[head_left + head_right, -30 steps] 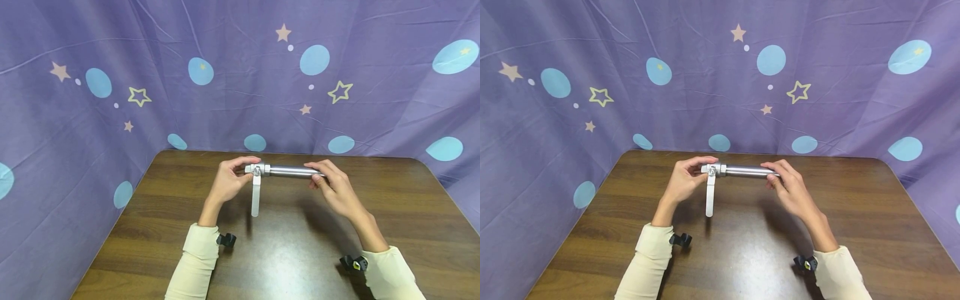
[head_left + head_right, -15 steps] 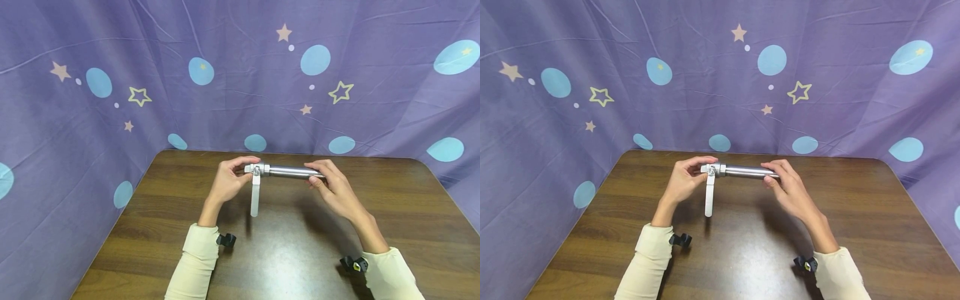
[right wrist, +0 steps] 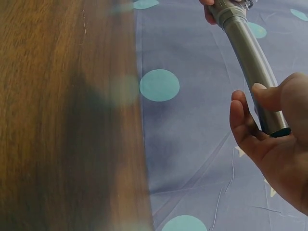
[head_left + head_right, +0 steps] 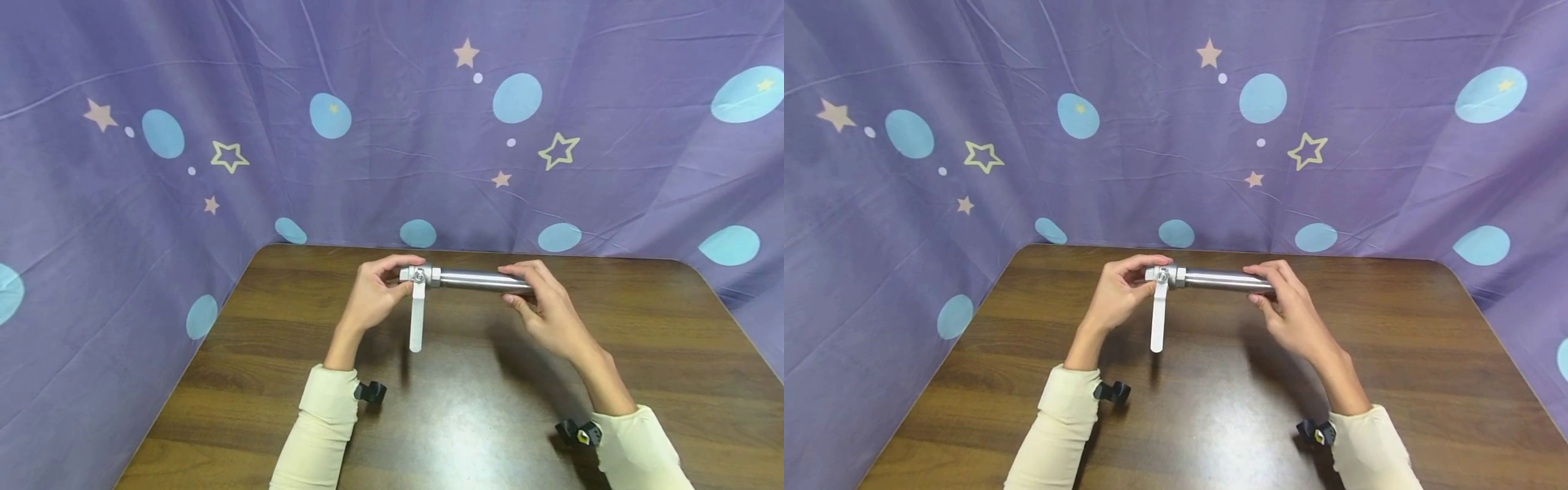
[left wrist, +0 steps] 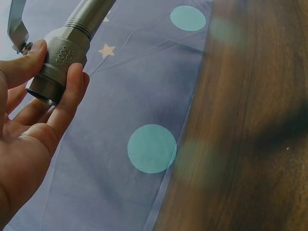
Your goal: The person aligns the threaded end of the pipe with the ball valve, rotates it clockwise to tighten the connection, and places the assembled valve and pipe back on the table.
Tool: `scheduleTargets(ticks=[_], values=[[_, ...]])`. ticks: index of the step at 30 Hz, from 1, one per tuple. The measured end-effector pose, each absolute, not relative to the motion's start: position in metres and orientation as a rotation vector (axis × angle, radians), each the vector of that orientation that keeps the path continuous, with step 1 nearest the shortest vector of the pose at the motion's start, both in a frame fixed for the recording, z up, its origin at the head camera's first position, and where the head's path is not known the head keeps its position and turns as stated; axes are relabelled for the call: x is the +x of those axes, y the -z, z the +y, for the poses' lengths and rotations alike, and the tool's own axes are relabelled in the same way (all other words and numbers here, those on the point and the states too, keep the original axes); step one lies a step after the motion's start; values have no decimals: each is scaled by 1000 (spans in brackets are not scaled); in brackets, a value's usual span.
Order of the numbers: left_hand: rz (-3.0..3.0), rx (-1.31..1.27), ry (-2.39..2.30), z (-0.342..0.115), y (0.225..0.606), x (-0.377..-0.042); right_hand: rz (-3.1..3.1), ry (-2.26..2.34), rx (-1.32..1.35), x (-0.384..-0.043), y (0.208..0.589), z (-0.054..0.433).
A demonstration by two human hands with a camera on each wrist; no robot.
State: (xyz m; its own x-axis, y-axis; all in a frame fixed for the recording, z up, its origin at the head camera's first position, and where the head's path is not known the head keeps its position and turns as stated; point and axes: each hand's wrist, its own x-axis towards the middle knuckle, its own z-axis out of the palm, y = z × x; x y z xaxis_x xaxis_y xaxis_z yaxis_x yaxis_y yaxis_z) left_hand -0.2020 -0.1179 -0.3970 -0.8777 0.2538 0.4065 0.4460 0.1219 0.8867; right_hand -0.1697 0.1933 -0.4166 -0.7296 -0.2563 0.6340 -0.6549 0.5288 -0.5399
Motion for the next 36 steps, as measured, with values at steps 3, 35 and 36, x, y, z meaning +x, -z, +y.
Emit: scheduleTargets(ticks=[3,35,36], values=[[-2228,-709,1862,-118,397,-203,-2282,-1095,741,-170,416,193],[-2237,-727,1843,-117,399,-203,-2319,-1255,762,-172,419,197],[-2235,-730,1845,-117,399,-203,-2320,-1250,762,-172,419,197]])
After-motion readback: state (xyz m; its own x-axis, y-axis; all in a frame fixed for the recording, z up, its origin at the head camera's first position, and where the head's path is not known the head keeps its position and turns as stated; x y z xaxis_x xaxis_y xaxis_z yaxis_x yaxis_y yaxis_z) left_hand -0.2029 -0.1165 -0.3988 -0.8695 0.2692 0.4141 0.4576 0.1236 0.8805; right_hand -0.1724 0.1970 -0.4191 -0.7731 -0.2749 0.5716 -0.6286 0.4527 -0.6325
